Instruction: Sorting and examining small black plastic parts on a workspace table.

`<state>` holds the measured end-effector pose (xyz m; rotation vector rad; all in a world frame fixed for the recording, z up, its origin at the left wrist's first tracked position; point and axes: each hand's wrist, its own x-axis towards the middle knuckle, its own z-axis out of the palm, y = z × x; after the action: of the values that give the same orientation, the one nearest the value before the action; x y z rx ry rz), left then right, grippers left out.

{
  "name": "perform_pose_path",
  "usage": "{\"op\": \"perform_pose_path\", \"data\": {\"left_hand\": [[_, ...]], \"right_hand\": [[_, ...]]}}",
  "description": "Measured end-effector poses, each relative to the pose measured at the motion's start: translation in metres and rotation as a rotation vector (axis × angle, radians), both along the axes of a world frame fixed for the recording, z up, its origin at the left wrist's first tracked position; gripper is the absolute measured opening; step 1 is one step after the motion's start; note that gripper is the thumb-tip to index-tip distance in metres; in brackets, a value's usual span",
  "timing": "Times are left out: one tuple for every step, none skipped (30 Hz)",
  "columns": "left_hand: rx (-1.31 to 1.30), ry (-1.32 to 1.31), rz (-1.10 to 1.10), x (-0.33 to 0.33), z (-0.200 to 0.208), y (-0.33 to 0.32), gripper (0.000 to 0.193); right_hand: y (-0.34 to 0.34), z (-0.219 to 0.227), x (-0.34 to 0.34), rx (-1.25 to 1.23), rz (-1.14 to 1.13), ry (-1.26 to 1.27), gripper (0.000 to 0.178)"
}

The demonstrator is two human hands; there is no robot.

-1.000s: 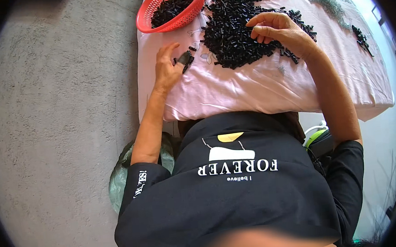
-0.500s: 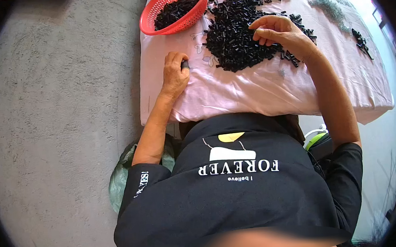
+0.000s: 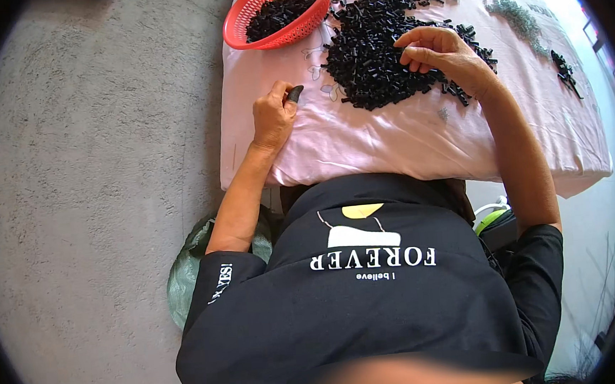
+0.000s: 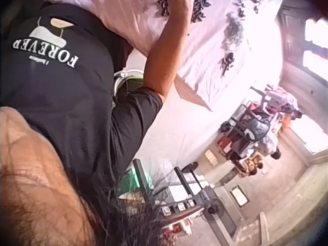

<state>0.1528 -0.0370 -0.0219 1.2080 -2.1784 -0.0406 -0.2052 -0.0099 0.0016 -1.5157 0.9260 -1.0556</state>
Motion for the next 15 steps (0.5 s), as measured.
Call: {"op": "perform_pose_path", "data": {"left_hand": [[0.001,-0.001,-0.001,0.0,0.001,-0.001,0.009],[0.051,0.041,0.009,-0.001,0.002,-0.002,0.012],[0.101,0.082,0.018,-0.001,0.003,-0.004,0.015],[0.101,0.08,0.017,0.0,0.005,-0.007,0.015],[0.083,0.112,0.015,0.001,0.007,-0.012,0.015],[0.065,0.142,0.013,0.003,0.009,-0.019,0.015],[0.047,0.181,-0.001,0.001,0.018,-0.026,0.014],[-0.021,0.145,0.013,0.0,0.031,-0.037,0.014],[-0.089,0.108,0.026,-0.002,0.045,-0.049,0.014],[-0.115,0.13,0.021,-0.011,0.06,-0.059,0.013],[-0.142,0.152,0.013,-0.022,0.075,-0.072,0.012],[-0.251,0.154,-0.021,-0.025,0.088,-0.089,0.011],[-0.355,0.161,-0.062,-0.03,0.096,-0.111,0.01],[-0.442,0.113,-0.021,-0.033,0.101,-0.134,0.01],[-0.533,0.06,0.025,-0.033,0.108,-0.148,0.011]], "right_hand": [[0.0,-0.001,0.0,0.004,0.001,-0.003,0.029],[0.0,-0.001,0.0,0.006,-0.001,-0.004,0.029],[0.0,-0.001,0.0,0.005,0.0,0.002,0.029],[0.0,-0.001,0.0,0.003,0.002,0.008,0.03],[0.0,-0.001,0.001,0.003,0.001,0.006,0.03],[0.0,0.0,0.002,0.002,0.0,0.013,0.03],[0.0,0.0,0.002,0.003,-0.004,0.022,0.03],[0.0,0.0,0.002,0.003,-0.003,0.023,0.03],[0.0,-0.001,0.002,0.004,0.0,0.019,0.03],[0.0,-0.002,0.001,0.008,-0.001,0.017,0.03],[0.001,-0.003,-0.001,0.011,-0.007,0.019,0.03],[0.001,-0.002,-0.001,0.003,-0.003,0.018,0.03],[0.002,-0.002,-0.002,0.0,-0.007,0.02,0.031],[0.001,-0.001,-0.001,-0.001,-0.005,0.021,0.031],[0.001,0.001,0.0,-0.01,-0.001,0.018,0.031]]}}
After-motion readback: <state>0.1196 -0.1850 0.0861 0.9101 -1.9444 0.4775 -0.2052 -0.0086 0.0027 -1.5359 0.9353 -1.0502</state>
